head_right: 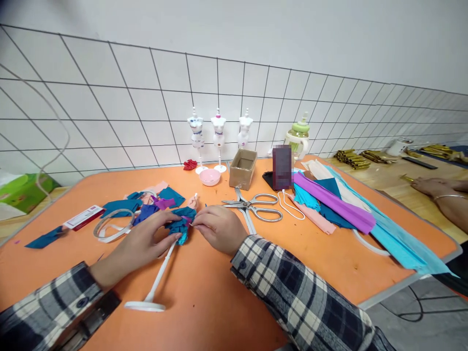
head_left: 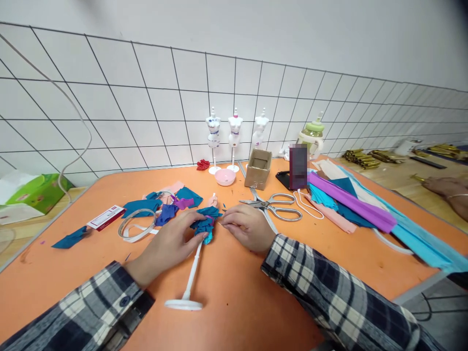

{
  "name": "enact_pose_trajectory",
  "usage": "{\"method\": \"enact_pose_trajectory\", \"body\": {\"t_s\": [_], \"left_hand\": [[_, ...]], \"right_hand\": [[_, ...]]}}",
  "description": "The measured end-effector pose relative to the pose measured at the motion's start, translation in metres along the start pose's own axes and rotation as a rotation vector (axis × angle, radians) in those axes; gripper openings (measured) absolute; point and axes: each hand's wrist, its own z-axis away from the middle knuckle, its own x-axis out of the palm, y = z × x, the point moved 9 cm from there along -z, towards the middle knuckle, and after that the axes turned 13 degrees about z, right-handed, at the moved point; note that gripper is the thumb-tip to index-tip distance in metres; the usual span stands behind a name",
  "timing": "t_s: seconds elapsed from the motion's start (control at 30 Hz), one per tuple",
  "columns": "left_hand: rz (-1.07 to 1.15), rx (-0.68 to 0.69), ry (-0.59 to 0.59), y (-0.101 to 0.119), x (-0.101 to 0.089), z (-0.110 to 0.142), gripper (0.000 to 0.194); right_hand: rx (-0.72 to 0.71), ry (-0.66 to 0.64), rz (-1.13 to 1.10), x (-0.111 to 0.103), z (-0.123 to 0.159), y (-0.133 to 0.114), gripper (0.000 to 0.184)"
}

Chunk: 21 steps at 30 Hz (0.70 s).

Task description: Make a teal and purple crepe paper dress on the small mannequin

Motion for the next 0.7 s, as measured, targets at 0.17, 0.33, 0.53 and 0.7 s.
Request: {"method": "enact_pose_trajectory", "body": {"t_s": [0.17,0.33,0.53,0.7], "left_hand": [[-0.044,0.063,-0.041,0.004,0.006,0.001,0.033],[-0.061,0.104,-0.084,0.006,0.013,0.002,0.030],[-0.033,0.106,-0.046,0.008,0.008,0.000,0.029],[-0.087,0.105,-0.082,0.013,0.011,-0.001,0.027]], "right_hand": [[0.003,0.040,0.029,0.005,-0.001,-0.009,0.019],[0.061,0.038,0.117,0.012,-0.004,0.002,0.019],[0.000,-0.041,0.244,0.015,-0.003,-0.003,0.025],[0.010,-0.074,0.322,0.020,-0.001,-0.002,0.028]]}}
